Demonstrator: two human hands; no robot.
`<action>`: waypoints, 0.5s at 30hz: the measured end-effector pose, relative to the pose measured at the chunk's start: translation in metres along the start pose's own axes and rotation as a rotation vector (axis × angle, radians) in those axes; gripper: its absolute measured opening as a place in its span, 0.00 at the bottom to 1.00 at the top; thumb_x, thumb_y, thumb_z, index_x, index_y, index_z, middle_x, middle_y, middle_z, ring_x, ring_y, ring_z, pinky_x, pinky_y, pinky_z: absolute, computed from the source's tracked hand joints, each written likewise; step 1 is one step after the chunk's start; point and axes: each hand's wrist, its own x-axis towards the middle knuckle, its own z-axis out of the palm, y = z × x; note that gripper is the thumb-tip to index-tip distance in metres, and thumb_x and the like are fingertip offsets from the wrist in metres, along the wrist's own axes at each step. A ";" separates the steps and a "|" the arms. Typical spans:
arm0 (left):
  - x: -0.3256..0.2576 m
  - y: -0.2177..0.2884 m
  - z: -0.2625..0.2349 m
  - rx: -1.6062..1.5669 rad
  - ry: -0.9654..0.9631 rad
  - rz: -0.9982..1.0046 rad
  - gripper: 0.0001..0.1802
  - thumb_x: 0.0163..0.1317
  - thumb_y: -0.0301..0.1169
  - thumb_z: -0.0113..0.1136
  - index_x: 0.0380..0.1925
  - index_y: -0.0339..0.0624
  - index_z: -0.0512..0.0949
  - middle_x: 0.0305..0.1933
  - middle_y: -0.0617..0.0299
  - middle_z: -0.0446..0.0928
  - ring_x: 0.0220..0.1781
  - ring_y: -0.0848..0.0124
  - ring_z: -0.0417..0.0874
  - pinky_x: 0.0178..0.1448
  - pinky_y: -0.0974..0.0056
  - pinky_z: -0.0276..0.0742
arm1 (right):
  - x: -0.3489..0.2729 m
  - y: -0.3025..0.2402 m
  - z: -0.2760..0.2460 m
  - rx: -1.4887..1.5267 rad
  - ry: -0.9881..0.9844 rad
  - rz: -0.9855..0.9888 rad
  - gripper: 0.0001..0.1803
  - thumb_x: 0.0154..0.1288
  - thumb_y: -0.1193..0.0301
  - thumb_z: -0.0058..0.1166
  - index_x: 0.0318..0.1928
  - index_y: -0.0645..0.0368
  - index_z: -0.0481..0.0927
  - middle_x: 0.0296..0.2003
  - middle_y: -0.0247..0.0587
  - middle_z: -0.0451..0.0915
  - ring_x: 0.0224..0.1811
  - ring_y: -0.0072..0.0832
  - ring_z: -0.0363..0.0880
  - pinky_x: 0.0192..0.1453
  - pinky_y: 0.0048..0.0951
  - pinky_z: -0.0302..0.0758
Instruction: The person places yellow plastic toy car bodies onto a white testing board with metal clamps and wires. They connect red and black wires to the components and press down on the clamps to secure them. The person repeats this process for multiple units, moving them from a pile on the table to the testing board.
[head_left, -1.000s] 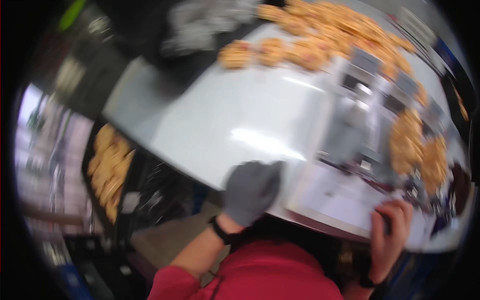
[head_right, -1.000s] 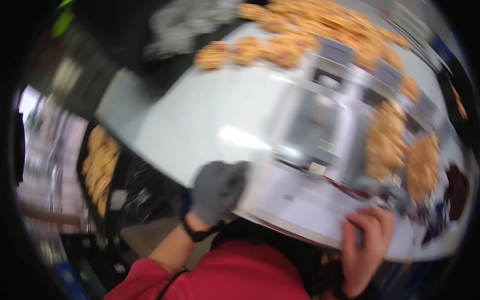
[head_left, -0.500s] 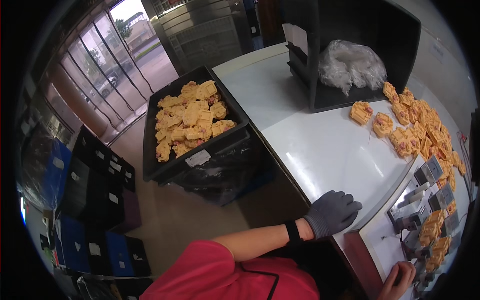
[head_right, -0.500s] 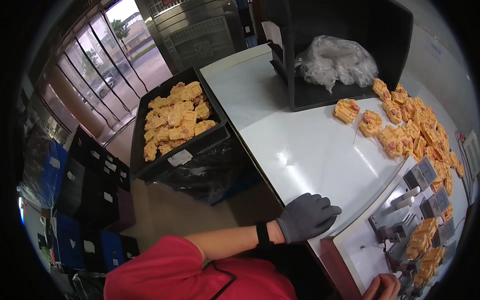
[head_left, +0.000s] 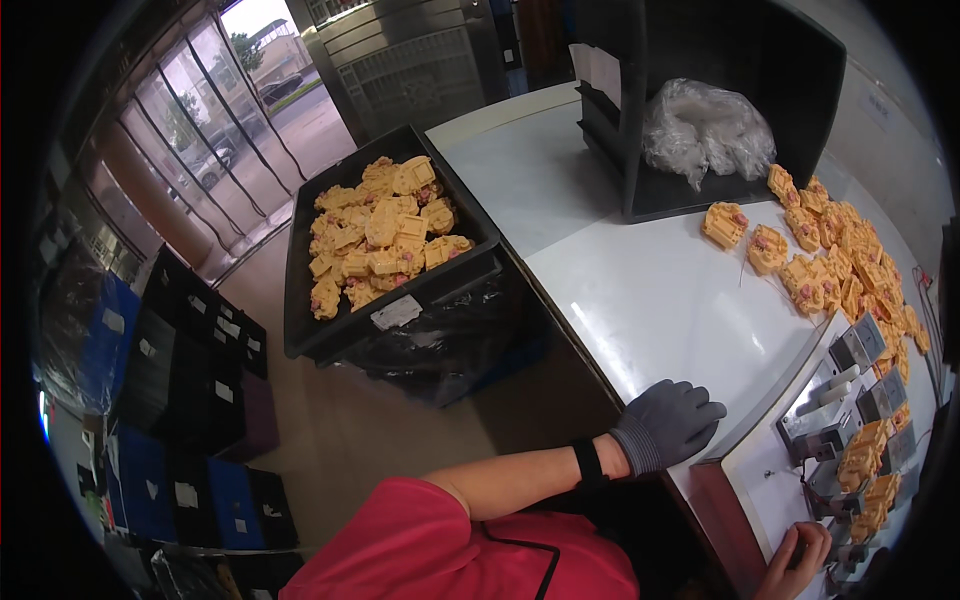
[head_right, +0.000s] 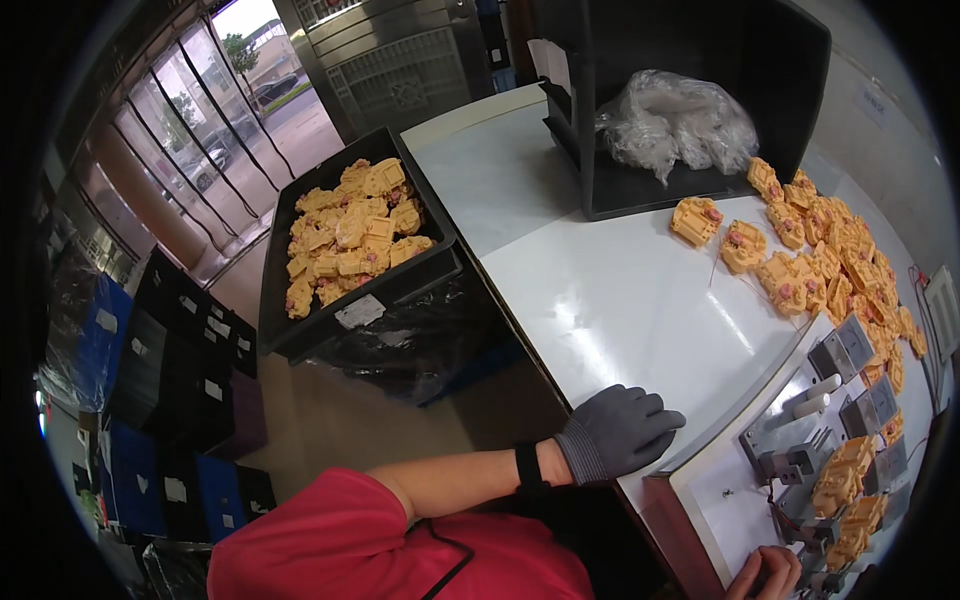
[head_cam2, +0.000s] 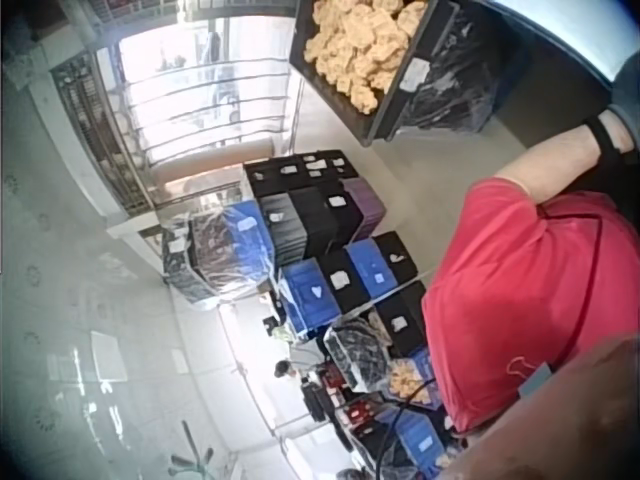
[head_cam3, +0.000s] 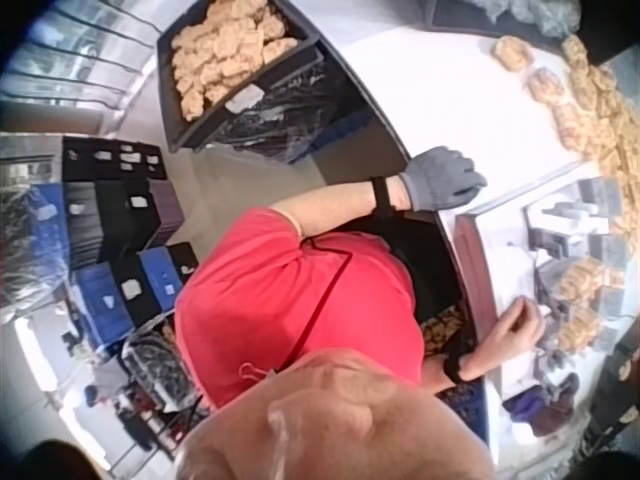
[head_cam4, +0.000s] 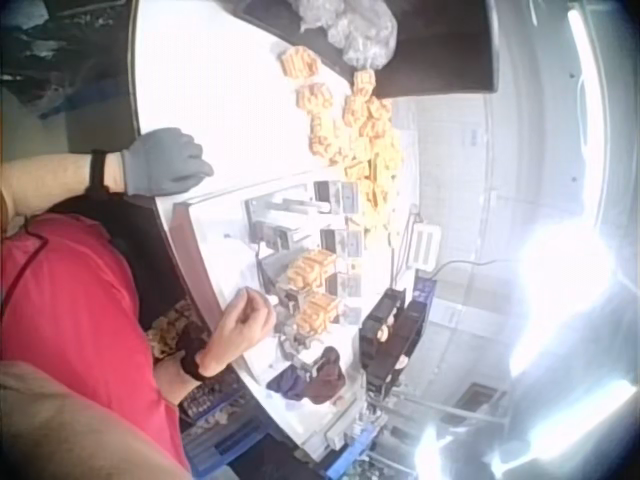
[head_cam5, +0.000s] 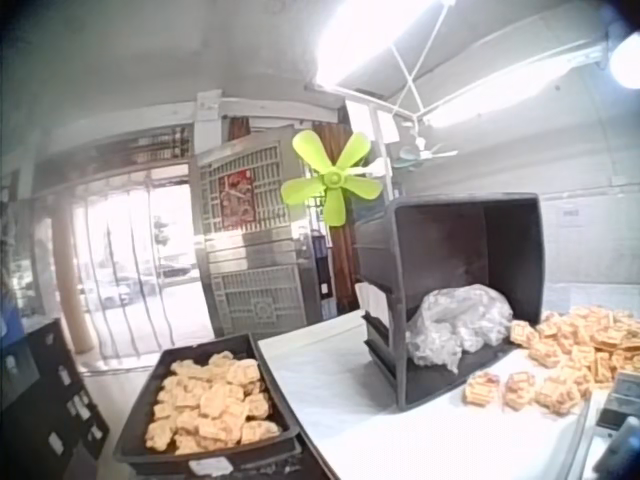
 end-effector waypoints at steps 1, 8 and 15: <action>-0.001 0.000 0.000 0.003 -0.003 -0.002 0.09 0.65 0.34 0.58 0.43 0.45 0.78 0.30 0.59 0.73 0.31 0.60 0.77 0.39 0.56 0.74 | -0.001 0.000 0.000 0.000 0.000 0.005 0.06 0.70 0.75 0.60 0.42 0.66 0.83 0.38 0.47 0.79 0.39 0.39 0.78 0.41 0.36 0.76; 0.000 -0.001 0.001 0.013 0.028 0.013 0.09 0.64 0.33 0.59 0.42 0.45 0.78 0.30 0.59 0.73 0.31 0.61 0.77 0.38 0.57 0.74 | 0.001 -0.001 0.000 -0.028 0.002 -0.016 0.06 0.69 0.75 0.61 0.41 0.67 0.83 0.37 0.47 0.80 0.40 0.40 0.78 0.43 0.37 0.76; 0.000 0.001 0.002 0.013 0.023 -0.008 0.09 0.64 0.34 0.60 0.42 0.46 0.79 0.29 0.60 0.74 0.31 0.61 0.77 0.37 0.57 0.74 | 0.000 0.001 0.000 -0.028 0.003 -0.018 0.06 0.69 0.75 0.61 0.42 0.67 0.83 0.38 0.47 0.80 0.39 0.39 0.78 0.41 0.36 0.76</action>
